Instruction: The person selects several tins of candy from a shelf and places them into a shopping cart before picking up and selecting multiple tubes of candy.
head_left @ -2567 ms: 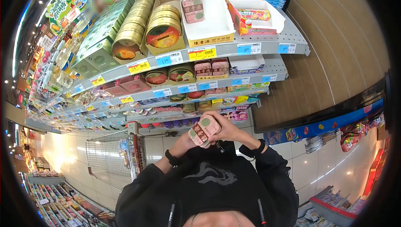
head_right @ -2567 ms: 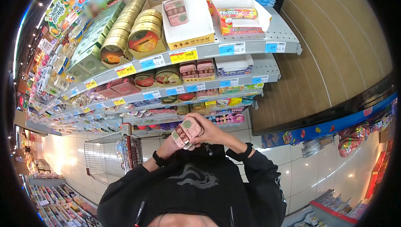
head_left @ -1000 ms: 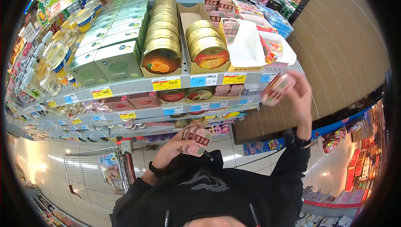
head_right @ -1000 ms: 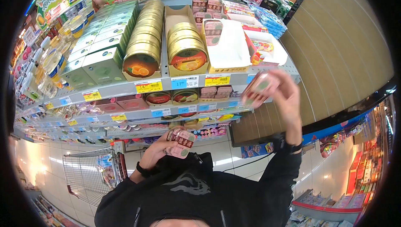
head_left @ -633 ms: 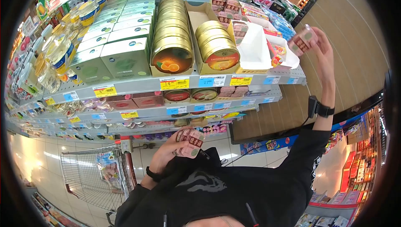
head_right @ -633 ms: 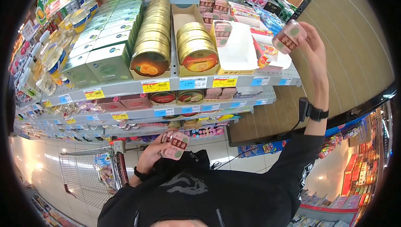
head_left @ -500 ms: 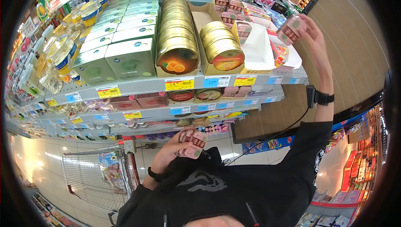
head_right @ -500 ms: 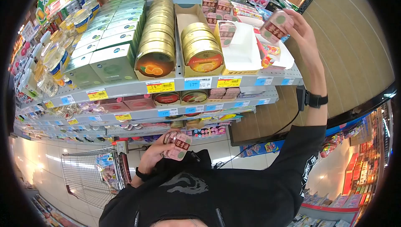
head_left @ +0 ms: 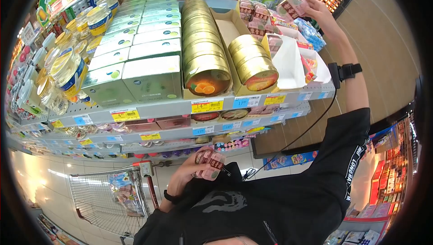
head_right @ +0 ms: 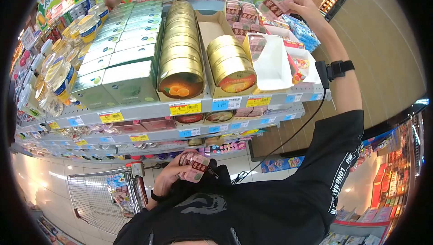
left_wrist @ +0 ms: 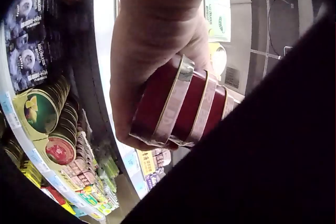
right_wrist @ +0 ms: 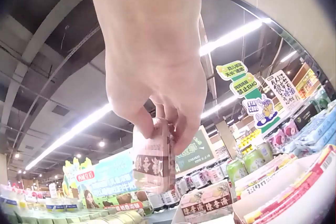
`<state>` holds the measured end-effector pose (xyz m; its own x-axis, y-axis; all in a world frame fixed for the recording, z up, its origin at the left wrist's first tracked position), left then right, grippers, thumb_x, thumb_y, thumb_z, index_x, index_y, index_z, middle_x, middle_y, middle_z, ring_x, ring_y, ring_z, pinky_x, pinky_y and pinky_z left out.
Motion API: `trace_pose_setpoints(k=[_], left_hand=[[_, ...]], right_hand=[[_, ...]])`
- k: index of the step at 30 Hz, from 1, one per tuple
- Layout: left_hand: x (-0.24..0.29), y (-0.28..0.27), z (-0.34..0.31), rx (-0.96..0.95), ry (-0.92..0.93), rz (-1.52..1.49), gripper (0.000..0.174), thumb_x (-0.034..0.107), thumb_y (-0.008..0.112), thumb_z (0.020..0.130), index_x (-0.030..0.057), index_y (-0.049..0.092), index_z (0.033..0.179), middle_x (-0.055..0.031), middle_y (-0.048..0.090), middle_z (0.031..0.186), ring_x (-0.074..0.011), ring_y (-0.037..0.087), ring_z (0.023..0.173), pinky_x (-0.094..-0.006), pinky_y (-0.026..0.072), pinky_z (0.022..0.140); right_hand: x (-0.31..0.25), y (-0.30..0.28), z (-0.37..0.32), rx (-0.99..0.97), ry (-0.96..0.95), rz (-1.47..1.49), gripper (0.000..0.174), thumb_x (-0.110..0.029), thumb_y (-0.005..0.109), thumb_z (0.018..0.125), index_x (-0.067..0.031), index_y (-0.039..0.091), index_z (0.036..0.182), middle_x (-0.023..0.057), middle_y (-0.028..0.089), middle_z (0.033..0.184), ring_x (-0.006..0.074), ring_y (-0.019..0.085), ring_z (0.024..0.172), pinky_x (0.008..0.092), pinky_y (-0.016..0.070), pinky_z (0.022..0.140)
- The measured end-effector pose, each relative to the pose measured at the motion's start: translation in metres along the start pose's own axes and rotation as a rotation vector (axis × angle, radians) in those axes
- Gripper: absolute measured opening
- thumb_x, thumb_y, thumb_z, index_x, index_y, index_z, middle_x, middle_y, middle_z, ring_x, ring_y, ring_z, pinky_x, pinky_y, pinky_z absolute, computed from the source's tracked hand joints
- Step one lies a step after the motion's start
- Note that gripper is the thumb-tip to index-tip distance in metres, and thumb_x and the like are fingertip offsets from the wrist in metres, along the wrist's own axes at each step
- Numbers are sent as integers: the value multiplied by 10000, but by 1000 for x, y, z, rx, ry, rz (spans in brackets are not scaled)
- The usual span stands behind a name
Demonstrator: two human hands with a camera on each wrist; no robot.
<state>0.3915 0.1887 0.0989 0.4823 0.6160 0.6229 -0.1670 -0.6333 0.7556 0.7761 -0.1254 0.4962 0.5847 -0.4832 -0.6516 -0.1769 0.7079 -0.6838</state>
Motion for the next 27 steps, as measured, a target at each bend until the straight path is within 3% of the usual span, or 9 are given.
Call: trace_pose_setpoints(k=[7,12,14,15,17,24,26,27], left_hand=[[-4,-16,16,-40,-32,50,739,130,871,733,65,486,1361,-91,550,1304,-209,553,1201,-353,463,1029],[2,-5,32,4,-36,103,753,142,860,718,39,475,1357,-92,552,1266,-212,553,1187,-357,453,1035],[-3,-8,38,34,-12,144,740,127,855,720,41,480,1353,-91,550,1272,-215,549,1184,-357,442,1042],[-5,-11,41,30,-8,155,721,103,846,724,41,486,1346,-89,549,1278,-214,545,1187,-353,434,1042],[-4,-15,45,21,-25,163,712,92,842,725,43,490,1342,-89,549,1280,-213,542,1194,-349,424,1045],[-5,-25,55,55,-4,215,668,99,832,740,56,508,1323,-73,556,1267,-196,518,1210,-334,393,1051],[-2,-22,57,60,-20,225,662,90,831,748,59,507,1324,-72,549,1281,-202,516,1220,-336,395,1054],[-1,-22,58,60,-36,238,655,80,830,756,62,505,1324,-72,543,1296,-208,515,1231,-338,397,1057]], right_hand=[[4,32,57,-253,9,-197,348,-251,587,1007,-35,550,1278,28,635,1155,103,592,1083,266,472,965],[52,37,102,-222,-123,-295,318,-211,622,981,-36,567,1242,62,629,1172,130,581,1133,299,464,998],[73,36,114,-216,-169,-463,339,-185,656,954,-17,570,1236,72,632,1171,150,593,1118,310,469,1000],[81,41,119,-225,-222,-455,356,-212,657,942,-30,588,1239,121,664,1081,216,637,1009,341,519,884],[100,42,120,-235,-195,-478,347,-218,660,942,-30,605,1228,122,667,1067,219,638,990,350,521,868],[112,56,120,-251,-197,-582,321,-221,684,924,-39,650,1186,144,669,1054,295,641,972,388,505,865],[110,55,116,-186,-328,-801,306,-216,686,916,-54,643,1172,138,650,1047,308,623,1003,412,494,885],[98,59,112,-197,-258,-786,281,-193,685,908,-66,634,1154,133,632,1046,310,601,1045,434,478,915]])
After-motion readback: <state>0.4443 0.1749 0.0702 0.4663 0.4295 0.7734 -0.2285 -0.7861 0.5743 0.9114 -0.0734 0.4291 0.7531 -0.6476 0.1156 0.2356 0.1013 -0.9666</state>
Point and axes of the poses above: each hand's wrist, its own z-axis towards the middle knuckle, its own y-axis out of the palm, x = y × z, the point moved 2 cm from there along z, towards the middle knuckle
